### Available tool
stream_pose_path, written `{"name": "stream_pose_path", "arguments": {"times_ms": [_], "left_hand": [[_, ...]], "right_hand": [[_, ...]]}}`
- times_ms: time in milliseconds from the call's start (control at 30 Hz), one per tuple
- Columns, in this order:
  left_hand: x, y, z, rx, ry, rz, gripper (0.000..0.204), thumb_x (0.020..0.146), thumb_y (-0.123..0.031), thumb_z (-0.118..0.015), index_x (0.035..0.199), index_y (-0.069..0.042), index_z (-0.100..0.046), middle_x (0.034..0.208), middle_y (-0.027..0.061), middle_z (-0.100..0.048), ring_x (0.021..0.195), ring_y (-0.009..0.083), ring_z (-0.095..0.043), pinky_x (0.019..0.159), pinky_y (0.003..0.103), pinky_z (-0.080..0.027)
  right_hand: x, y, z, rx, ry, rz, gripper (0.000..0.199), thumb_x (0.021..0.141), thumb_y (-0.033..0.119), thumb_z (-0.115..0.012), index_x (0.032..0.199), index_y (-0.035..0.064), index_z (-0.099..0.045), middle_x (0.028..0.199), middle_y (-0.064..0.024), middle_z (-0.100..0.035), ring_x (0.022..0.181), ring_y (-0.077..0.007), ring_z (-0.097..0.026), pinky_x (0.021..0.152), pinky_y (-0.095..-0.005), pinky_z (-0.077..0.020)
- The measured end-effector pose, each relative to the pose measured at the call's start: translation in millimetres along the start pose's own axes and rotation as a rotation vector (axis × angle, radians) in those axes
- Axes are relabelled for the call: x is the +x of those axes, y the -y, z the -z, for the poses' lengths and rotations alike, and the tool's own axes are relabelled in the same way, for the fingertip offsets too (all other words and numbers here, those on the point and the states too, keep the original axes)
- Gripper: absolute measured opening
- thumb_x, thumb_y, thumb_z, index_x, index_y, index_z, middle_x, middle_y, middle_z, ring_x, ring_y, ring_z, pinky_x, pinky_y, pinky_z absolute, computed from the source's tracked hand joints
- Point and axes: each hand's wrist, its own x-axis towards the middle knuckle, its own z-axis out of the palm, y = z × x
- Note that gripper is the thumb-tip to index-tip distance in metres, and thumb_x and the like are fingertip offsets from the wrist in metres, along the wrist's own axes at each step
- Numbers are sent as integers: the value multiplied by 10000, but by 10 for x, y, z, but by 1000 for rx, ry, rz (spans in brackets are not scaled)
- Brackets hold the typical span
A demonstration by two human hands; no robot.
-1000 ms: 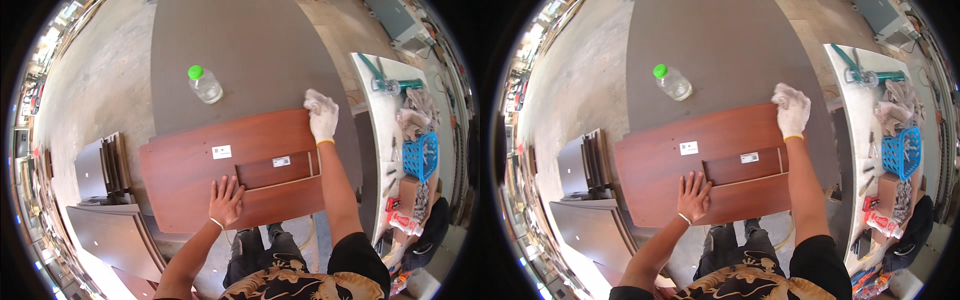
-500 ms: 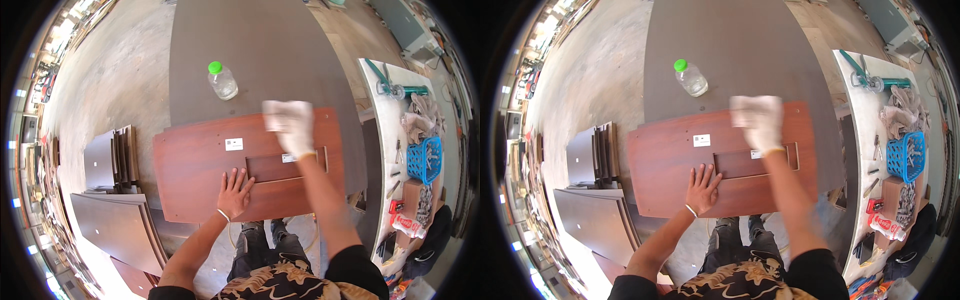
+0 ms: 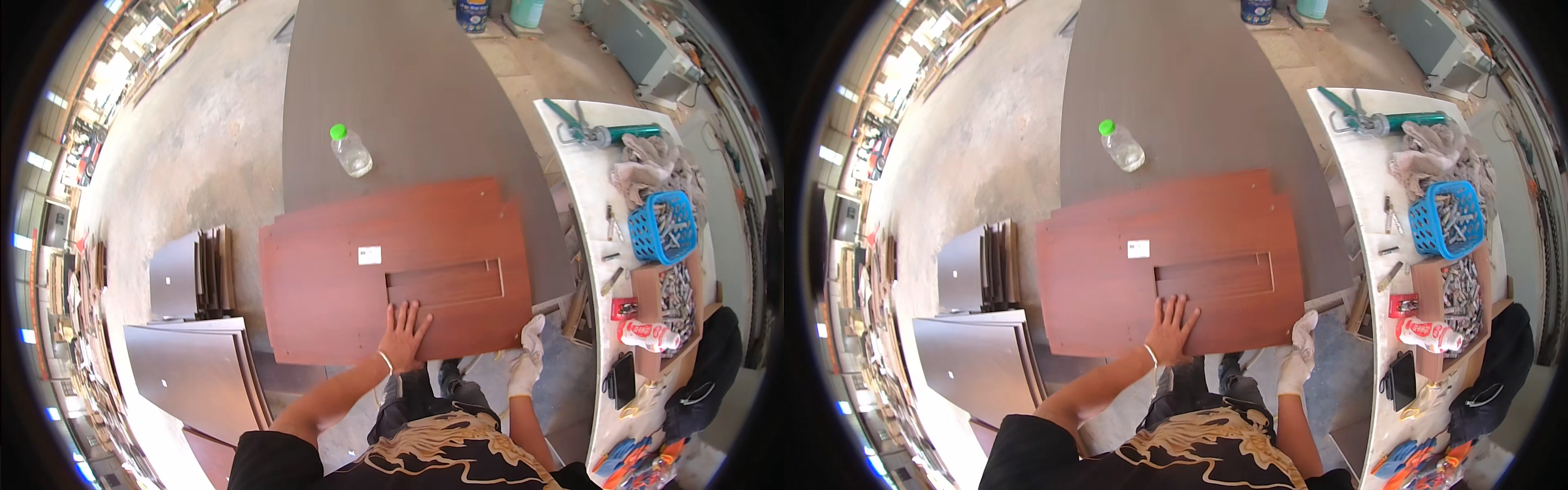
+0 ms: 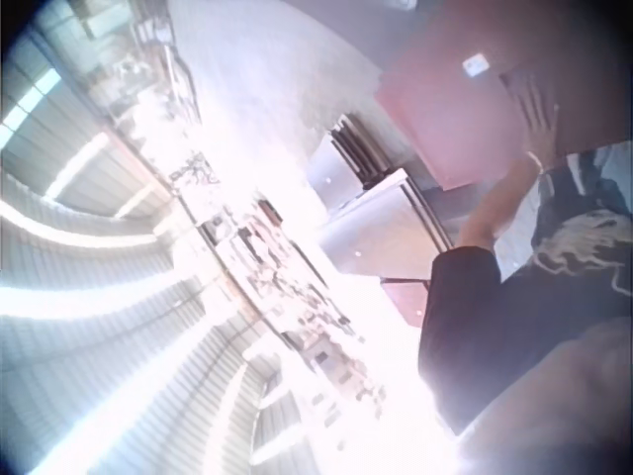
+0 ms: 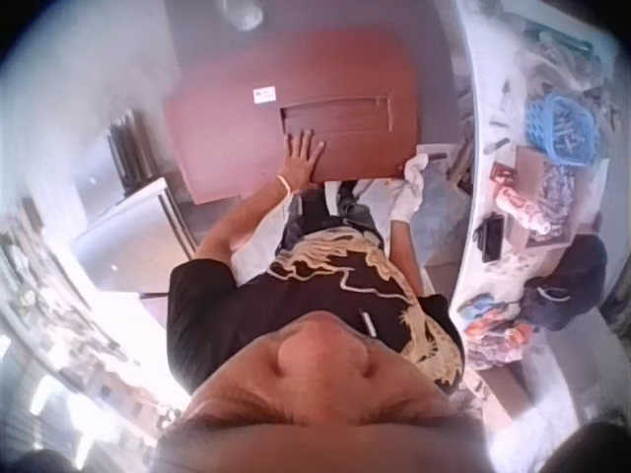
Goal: The person wipes a reddish-brown wood panel with a cloth, pours liquid from a bottle onto the cloth, and continues wiping the panel. The person then places the panel on a stack and repeats the wiping process on another panel.
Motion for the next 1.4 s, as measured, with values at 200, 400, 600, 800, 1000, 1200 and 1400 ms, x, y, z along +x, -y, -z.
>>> {"name": "stream_pose_path", "arguments": {"times_ms": [200, 400, 600, 800, 1000, 1200, 1400], "left_hand": [[-626, -438, -852, 315, -203, 108, 816, 904, -308, -651, 1611, -69, -319, 1646, 330, -254, 1502, 568, -253, 1131, 788, -219], [-1031, -334, 908, 120, 80, 16, 773, 867, -120, -624, 1567, 31, -332, 1623, 311, -335, 1502, 468, -358, 1208, 583, -323], [-306, 1000, 2891, -107, -438, 73, 126, 845, -182, -707, 938, -97, -695, 812, 138, -722, 732, 389, -688, 653, 488, -548], [1253, 2323, 3301, 168, -740, 203, 513, 1000, -529, -582, 848, -53, -693, 805, 197, -727, 783, 431, -696, 678, 522, -538], [1988, 2295, 3198, 38, -560, 252, 660, 1027, -621, -463, 842, -35, -703, 822, 237, -717, 837, 462, -688, 744, 558, -531], [2154, 2343, 2566, -103, -350, 225, 670, 1034, -588, -453, 828, -9, -719, 869, 273, -709, 886, 492, -672, 792, 562, -523], [2231, 2474, 1635, -205, -242, 207, 702, 1032, -620, -414, 872, -23, -747, 886, 270, -715, 908, 502, -670, 819, 564, -524]], "right_hand": [[-467, 458, 244, 469, 90, -361, 308, 1067, 147, -493, 1340, 25, -564, 1274, -227, -659, 1227, -338, -631, 1055, -514, -515], [-161, -204, 1049, 1151, 535, -448, 756, 974, 512, -624, 1486, -15, -445, 1489, -240, -515, 1353, -431, -517, 1157, -567, -423], [-329, 10, 626, 986, 250, -326, 799, 884, 465, -734, 1484, 7, -471, 1470, -211, -556, 1343, -431, -543, 1160, -556, -437], [-751, 74, 85, 1074, 126, -462, 661, 961, 363, -645, 1497, 34, -443, 1478, -216, -548, 1351, -445, -530, 1157, -578, -435], [-1015, -229, 337, 1047, -82, -387, 580, 1007, 324, -601, 1502, 70, -439, 1441, -200, -572, 1336, -426, -545, 1141, -590, -445], [-1175, 339, 162, 1122, -39, -334, 552, 1013, 371, -617, 1469, 99, -465, 1467, -169, -553, 1340, -408, -541, 1140, -585, -444], [-1052, 276, -13, 968, -310, -232, 630, 1022, 249, -591, 1562, 50, -334, 1429, -175, -546, 1373, -401, -494, 1170, -576, -409]]}}
